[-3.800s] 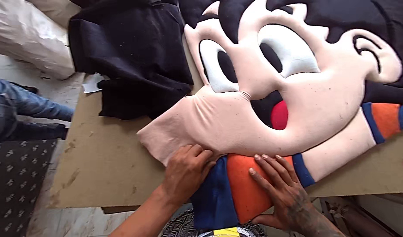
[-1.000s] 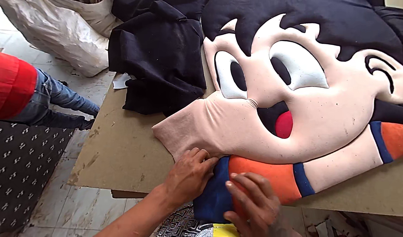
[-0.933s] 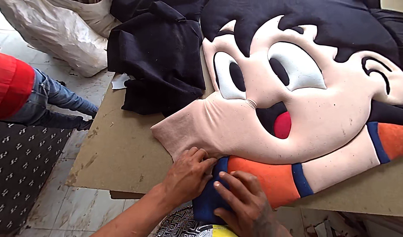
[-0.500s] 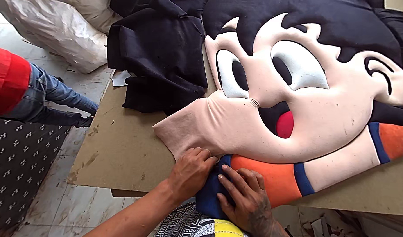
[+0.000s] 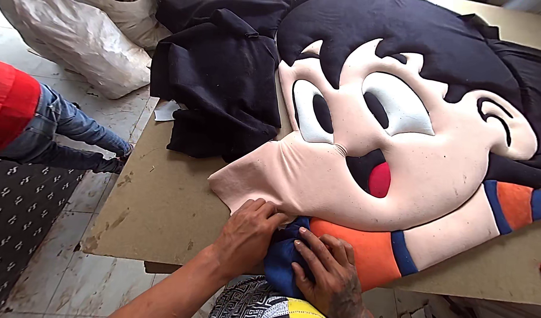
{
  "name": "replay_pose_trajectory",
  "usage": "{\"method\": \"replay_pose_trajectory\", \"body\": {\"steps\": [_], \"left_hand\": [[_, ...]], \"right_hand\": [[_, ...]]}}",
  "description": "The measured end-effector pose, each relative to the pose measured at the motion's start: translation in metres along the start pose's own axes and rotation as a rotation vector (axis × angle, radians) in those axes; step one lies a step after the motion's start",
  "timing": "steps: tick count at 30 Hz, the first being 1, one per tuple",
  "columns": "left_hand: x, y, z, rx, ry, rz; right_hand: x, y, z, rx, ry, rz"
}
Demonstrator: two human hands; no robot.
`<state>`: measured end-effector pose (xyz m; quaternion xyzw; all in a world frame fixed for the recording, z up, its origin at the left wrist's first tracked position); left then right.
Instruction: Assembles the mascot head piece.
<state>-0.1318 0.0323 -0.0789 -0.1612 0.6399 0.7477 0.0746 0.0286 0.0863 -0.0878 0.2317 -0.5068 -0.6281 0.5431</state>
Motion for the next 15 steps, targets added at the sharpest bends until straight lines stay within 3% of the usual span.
{"method": "replay_pose_trajectory", "body": {"steps": [4, 8, 15], "left_hand": [[-0.002, 0.020, 0.002, -0.112, 0.183, -0.172], [-0.010, -0.013, 0.004, 0.039, 0.318, -0.227], [-0.017, -0.033, 0.009, 0.152, 0.366, -0.093]], "right_hand": [[0.001, 0.007, -0.005, -0.024, 0.042, 0.080], [0.008, 0.009, -0.010, 0.023, 0.141, 0.168], [0.023, 0.009, -0.018, 0.113, 0.328, 0.273]]}}
Point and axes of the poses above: each hand's wrist, its own z-axis towards the middle knuckle, its own y-axis out of the back of the hand, x = y × z, the point moved 10 cm from there along z, towards the middle knuckle, and after that the axes turned 2 degrees about -y, right-handed, at the moved point
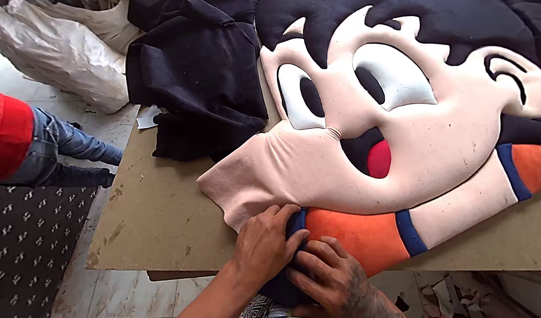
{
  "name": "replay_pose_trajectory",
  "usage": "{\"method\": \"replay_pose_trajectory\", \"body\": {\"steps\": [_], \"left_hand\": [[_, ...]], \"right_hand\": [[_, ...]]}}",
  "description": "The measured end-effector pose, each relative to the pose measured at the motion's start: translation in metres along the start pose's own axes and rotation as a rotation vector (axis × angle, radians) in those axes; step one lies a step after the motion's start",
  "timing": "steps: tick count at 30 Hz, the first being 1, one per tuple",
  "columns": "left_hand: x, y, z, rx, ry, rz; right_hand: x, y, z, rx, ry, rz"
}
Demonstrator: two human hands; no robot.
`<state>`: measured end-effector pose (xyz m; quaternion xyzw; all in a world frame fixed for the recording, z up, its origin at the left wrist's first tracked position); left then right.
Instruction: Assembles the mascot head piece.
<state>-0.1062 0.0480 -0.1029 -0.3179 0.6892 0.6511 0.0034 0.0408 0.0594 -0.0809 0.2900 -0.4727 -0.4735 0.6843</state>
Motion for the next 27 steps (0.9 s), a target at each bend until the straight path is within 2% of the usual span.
{"method": "replay_pose_trajectory", "body": {"steps": [3, 8, 12, 15, 20, 23, 25, 27], "left_hand": [[0.006, -0.003, -0.003, 0.029, 0.063, 0.017], [0.018, -0.003, -0.007, 0.025, 0.181, -0.020], [0.019, -0.002, -0.016, -0.009, 0.152, -0.159], [0.013, 0.005, -0.023, 0.026, 0.055, -0.241], [-0.015, 0.028, -0.066, -0.086, -0.219, -0.080], [-0.028, 0.004, -0.083, -0.044, -0.335, -0.030], [-0.035, -0.021, -0.083, 0.019, -0.370, 0.046], [-0.038, -0.036, -0.079, 0.013, -0.383, 0.081]], "right_hand": [[0.003, 0.000, -0.001, 0.032, 0.039, 0.019], [0.009, 0.002, -0.006, -0.010, 0.066, -0.012], [0.013, 0.006, -0.015, -0.009, 0.011, -0.075], [0.012, 0.015, -0.033, -0.070, -0.087, -0.072], [-0.017, 0.055, -0.089, -0.187, -0.346, -0.082], [-0.032, 0.054, -0.106, -0.132, -0.365, -0.133], [-0.035, 0.042, -0.099, -0.092, -0.320, -0.124], [-0.041, 0.035, -0.085, -0.058, -0.302, -0.113]]}}
Point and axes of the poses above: each hand's wrist, its own z-axis towards the middle knuckle, its own y-axis out of the back of the hand, x = y × z, the point moved 10 cm from there along z, towards the middle knuckle, and after that the axes turned 2 degrees about -y, right-handed, at the moved point
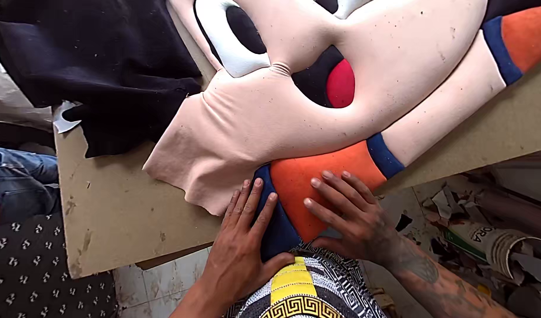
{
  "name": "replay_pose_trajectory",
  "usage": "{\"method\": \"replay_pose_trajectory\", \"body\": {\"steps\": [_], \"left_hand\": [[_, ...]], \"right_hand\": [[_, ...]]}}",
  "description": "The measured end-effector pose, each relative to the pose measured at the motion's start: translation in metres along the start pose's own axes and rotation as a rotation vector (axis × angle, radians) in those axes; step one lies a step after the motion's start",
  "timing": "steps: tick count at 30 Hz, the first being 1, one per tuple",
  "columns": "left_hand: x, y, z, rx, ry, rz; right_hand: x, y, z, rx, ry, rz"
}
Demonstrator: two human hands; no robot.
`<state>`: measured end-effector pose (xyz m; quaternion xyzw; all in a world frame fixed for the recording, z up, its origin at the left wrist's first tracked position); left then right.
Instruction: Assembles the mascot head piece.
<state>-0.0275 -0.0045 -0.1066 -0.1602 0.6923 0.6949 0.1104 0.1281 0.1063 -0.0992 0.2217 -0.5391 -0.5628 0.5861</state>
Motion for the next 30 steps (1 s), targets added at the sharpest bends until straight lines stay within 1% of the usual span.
{"method": "replay_pose_trajectory", "body": {"steps": [3, 10, 16, 21, 30], "left_hand": [[-0.001, -0.010, 0.004, -0.055, -0.008, 0.015], [-0.006, -0.014, 0.004, -0.166, 0.019, -0.001], [-0.014, -0.013, 0.002, -0.132, 0.062, 0.015], [-0.017, -0.018, 0.001, -0.191, 0.102, -0.003], [-0.024, -0.020, -0.002, -0.241, 0.089, 0.008]], "right_hand": [[-0.004, -0.004, 0.013, -0.009, 0.011, -0.006], [-0.005, -0.005, 0.015, -0.002, -0.008, -0.019], [-0.004, -0.003, 0.016, -0.024, 0.015, -0.020], [-0.005, -0.001, 0.017, -0.027, 0.013, -0.007], [-0.006, -0.002, 0.017, -0.062, 0.041, 0.002]]}}
Point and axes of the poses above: each hand's wrist, its own z-axis towards the middle knuckle, its own y-axis out of the back of the hand, x = y × z, the point moved 10 cm from there along z, towards the middle knuckle, and after that the axes turned 2 degrees about -y, right-handed, at the moved point
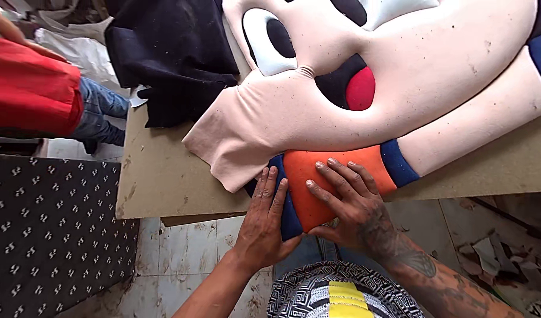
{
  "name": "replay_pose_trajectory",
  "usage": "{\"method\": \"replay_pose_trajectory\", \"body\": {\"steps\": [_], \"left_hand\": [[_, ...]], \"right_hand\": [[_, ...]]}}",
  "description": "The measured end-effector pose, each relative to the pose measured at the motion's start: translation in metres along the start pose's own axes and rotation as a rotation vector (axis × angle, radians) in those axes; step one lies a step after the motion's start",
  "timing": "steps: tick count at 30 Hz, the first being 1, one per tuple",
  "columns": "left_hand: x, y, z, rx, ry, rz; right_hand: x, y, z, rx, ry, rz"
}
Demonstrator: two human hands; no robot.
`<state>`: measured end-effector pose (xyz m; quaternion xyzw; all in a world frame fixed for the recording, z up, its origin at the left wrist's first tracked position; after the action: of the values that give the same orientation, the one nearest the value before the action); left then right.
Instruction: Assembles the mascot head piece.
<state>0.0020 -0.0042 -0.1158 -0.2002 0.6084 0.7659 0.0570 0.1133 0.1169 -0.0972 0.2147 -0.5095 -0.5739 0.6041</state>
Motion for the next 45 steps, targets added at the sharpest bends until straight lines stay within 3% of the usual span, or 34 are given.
{"method": "replay_pose_trajectory", "body": {"steps": [13, 19, 28, 45], "left_hand": [[0.001, -0.009, 0.005, 0.066, -0.010, -0.037], [0.001, -0.008, 0.005, 0.054, 0.008, -0.044], [0.006, -0.007, 0.004, -0.005, 0.022, -0.130], [0.002, -0.001, 0.002, -0.085, 0.003, -0.185]], "right_hand": [[0.000, -0.005, 0.006, 0.073, 0.036, -0.062], [0.012, -0.017, 0.041, 0.284, 0.266, -0.041], [0.034, -0.012, 0.025, 0.236, 0.585, 0.075], [0.052, -0.022, 0.011, 0.347, 0.788, 0.076]]}}
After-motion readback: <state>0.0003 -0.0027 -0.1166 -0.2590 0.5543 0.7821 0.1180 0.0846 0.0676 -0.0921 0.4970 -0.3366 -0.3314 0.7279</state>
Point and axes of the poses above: each hand's wrist, its own z-axis towards the middle knuckle, its own y-axis out of the back of the hand, x = y × z, the point moved 10 cm from there along z, towards the middle knuckle, and after that the axes turned 2 degrees about -y, right-handed, at the moved point
